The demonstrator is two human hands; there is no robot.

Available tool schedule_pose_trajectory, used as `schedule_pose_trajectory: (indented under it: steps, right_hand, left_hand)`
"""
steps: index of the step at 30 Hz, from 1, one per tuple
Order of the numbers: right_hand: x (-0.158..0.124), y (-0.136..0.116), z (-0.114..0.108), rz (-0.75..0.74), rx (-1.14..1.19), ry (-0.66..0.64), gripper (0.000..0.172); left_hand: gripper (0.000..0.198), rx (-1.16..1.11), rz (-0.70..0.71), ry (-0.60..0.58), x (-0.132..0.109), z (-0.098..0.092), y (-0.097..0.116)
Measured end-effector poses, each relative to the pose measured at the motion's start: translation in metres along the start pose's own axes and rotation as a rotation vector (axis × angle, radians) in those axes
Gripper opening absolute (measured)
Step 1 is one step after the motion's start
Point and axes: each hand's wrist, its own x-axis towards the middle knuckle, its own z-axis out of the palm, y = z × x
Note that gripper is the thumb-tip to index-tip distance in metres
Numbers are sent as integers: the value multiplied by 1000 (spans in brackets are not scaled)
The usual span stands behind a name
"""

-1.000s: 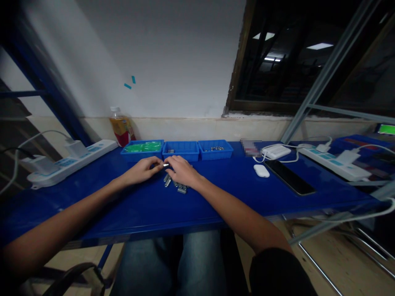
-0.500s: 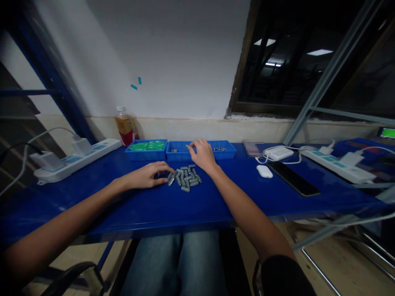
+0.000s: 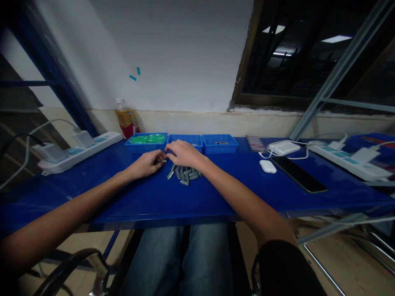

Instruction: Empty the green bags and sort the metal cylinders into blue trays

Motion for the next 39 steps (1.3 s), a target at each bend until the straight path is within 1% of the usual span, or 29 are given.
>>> schedule_pose_trajectory:
  steps: [2,4,6,8,10,11,13,16,18,19,20,22,25,27,29,31,33,35,37,39]
  right_hand:
    - [-2,-4,6,-24,25,12,17]
    - [-7,-5,10,-41,53,29,21]
    - [-12,-6,11,-37,73,48,17]
    - [-15,-5,9,-22,76,70,12]
    - [-15,-3,5,-10,39,84,12]
    - [-15,-2,3,3,7,95,13]
    - [-15,3,-1,64,-70,141,16]
    - [-18,17,-4,232,-175,236,24]
    - [-21,27,-3,343,-222,252,28]
    - [-22,31,-2,388,-237,241,29]
    - [-23,35,-1,427,-247,222,29]
    - [-24,40,2,477,-254,181,30]
    - [-23,43,5,506,-252,138,31]
    - [-23,41,4,514,-247,139,32]
    - [-23,35,2,491,-234,179,30]
    - [-24,25,-1,405,-195,221,26]
    - [-23,10,-4,255,-125,206,26]
    - [-20,-4,-3,94,-47,141,27]
    - [-17,-14,0,-9,9,96,21]
    - [-15,-19,3,-39,40,86,16]
  left_hand:
    - [19,-224,-69,22,0,1,1]
    - [32,-505,-145,39,1,2,6]
    - [46,-709,-199,63,1,2,13]
    - [52,-797,-221,83,2,2,19]
    - [49,-810,-219,86,2,1,22]
    - [45,-775,-203,82,2,1,22]
    - [37,-590,-108,55,0,-1,21]
    - [28,-181,162,-46,-4,-4,20]
    - [26,-13,321,-138,-5,-6,21]
    - [25,33,369,-175,-6,-7,22]
    - [23,68,394,-204,-6,-8,22]
    - [19,117,390,-226,-6,-10,22]
    - [16,152,320,-206,-5,-12,20]
    - [16,131,258,-197,-4,-11,19]
    - [18,50,168,-164,-3,-9,18]
    - [21,-99,73,-79,-3,-5,18]
    - [28,-306,-3,31,-2,-3,19]
    - [39,-507,-57,105,-1,-1,20]
    - [46,-641,-95,120,0,-1,22]
    - [51,-692,-115,107,1,-1,23]
